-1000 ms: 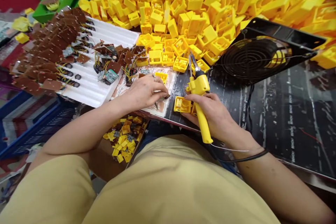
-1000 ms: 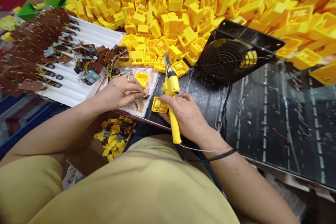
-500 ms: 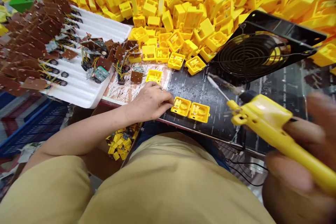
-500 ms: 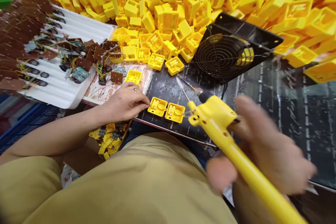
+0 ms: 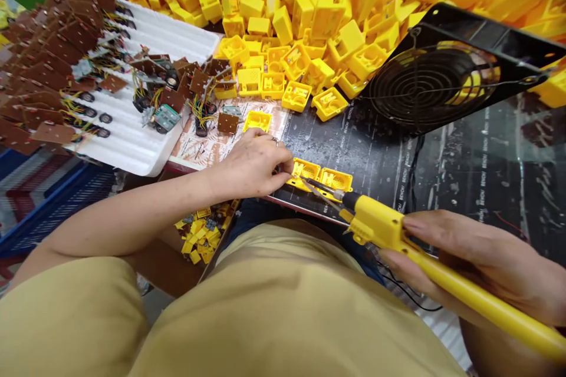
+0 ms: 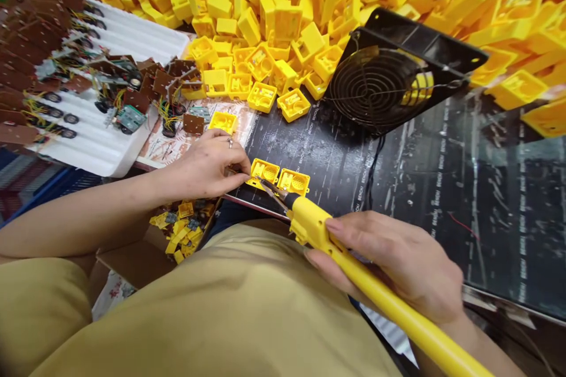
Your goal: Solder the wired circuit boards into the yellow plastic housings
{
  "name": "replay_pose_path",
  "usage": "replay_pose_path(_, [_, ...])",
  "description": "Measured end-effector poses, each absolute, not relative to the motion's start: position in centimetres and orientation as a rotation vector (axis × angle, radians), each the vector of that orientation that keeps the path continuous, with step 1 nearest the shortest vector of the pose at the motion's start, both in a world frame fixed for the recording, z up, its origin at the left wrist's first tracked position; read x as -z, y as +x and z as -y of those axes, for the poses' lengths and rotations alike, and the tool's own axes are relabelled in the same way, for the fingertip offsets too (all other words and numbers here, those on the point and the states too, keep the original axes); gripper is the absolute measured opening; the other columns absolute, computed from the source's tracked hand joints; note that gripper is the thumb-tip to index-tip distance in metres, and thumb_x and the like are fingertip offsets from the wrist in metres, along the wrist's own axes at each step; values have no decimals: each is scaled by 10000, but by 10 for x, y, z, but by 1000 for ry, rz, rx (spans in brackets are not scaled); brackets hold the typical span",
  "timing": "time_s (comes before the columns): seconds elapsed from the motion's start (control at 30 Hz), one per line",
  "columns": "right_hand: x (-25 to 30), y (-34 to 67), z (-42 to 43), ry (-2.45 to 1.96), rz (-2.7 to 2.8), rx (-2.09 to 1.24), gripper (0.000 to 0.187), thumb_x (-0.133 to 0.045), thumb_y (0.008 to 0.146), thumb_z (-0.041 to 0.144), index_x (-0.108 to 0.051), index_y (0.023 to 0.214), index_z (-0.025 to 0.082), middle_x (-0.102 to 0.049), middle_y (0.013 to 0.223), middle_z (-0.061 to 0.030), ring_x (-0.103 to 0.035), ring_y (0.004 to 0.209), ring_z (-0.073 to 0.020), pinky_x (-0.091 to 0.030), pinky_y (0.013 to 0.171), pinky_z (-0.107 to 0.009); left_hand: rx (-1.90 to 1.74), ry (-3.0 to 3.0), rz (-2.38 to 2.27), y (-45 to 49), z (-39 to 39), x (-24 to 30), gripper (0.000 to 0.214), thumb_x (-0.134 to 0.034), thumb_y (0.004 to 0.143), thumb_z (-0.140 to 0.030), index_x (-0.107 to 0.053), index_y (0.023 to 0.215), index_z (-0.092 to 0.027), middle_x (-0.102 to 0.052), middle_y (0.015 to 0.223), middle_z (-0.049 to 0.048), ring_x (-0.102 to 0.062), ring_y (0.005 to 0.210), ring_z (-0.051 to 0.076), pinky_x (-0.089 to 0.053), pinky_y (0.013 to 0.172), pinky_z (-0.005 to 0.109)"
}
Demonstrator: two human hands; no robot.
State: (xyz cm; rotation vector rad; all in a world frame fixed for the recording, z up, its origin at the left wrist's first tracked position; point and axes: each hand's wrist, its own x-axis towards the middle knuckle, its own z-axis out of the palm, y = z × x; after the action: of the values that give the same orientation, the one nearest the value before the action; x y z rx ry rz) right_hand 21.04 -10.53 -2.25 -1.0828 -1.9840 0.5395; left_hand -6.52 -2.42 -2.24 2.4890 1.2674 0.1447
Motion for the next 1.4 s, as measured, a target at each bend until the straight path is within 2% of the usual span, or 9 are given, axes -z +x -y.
replay_pose_path(0.2, [26, 216, 91, -815, 2219, -391, 133, -694, 854, 167, -580, 913, 200, -650, 796, -4, -645, 698, -80, -558, 617, -178, 28, 2535, -1257, -58, 18, 13, 157, -577, 794, -191, -723, 740, -207, -731, 766, -1, -611, 774, 176, -350, 929, 410])
replay_pose_path(0.47, [8, 210, 90, -709, 2364, -305, 202, -762, 775, 100, -624, 911, 155, -683, 830, -23, -661, 746, -100, -578, 681, -211, 130, 2683, -1215, -49, 14, 7, 200, -542, 808, -191, -723, 722, -188, -726, 860, 50, -585, 878, 228, -328, 916, 458])
replay_pose_path(0.6, [8, 212, 100, -959, 2235, -375, 178, -770, 797, 278, -646, 909, 215, -699, 823, -26, -683, 729, -152, -597, 646, -273, 134, 2762, -1171, -49, 14, 6, 211, -532, 808, -182, -707, 690, -178, -710, 827, 61, -562, 891, 240, -336, 896, 462])
replay_pose_path(0.73, [23, 229, 113, -1169, 2023, -369, 336, -766, 759, 503, -680, 960, 248, -711, 861, -62, -695, 734, -204, -599, 591, -312, 107, 2786, -1152, -49, 15, 4, 246, -509, 824, -189, -683, 652, -176, -697, 810, 60, -541, 860, 221, -349, 904, 462])
replay_pose_path(0.93, [31, 231, 120, -1384, 1788, -394, 366, -793, 725, 483, -707, 1016, 278, -722, 901, -75, -685, 666, -205, -581, 516, -305, 172, 2757, -1164, -46, 16, 1, 202, -534, 815, -173, -686, 682, -179, -702, 839, 71, -565, 933, 248, -357, 965, 502])
replay_pose_path(1.07, [33, 212, 113, -1450, 1537, -467, 457, -843, 692, 303, -702, 1126, 309, -729, 919, -54, -675, 656, -166, -560, 508, -244, -187, 2632, -1277, -60, 18, -8, 175, -583, 871, -273, -693, 995, -219, -684, 1133, 70, -565, 1135, 280, -375, 1033, 480])
replay_pose_path(1.13, [38, 209, 106, -1333, 1493, -488, 572, -857, 658, 215, -678, 1192, 320, -733, 870, -29, -638, 573, -124, -500, 439, -185, -489, 2496, -1468, -75, 22, -11, 236, -494, 957, -336, -648, 1113, -249, -652, 1217, 58, -559, 1187, 249, -411, 1015, 419])
replay_pose_path(1.27, [50, 214, 94, -1173, 1546, -424, 505, -822, 676, 149, -710, 1139, 316, -740, 805, -13, -627, 521, -98, -483, 435, -139, -750, 2367, -1748, -103, 41, -2, 366, -334, 1021, -395, -660, 987, -232, -716, 1022, 53, -627, 1036, 219, -437, 959, 410])
replay_pose_path(1.4, [55, 215, 94, -1237, 1525, -406, 486, -808, 693, 145, -711, 1138, 313, -740, 801, -13, -619, 516, -93, -496, 456, -146, -810, 2334, -1753, -97, 61, 20, 267, -533, 945, -421, -690, 910, -207, -759, 986, 47, -650, 1012, 227, -409, 995, 444])
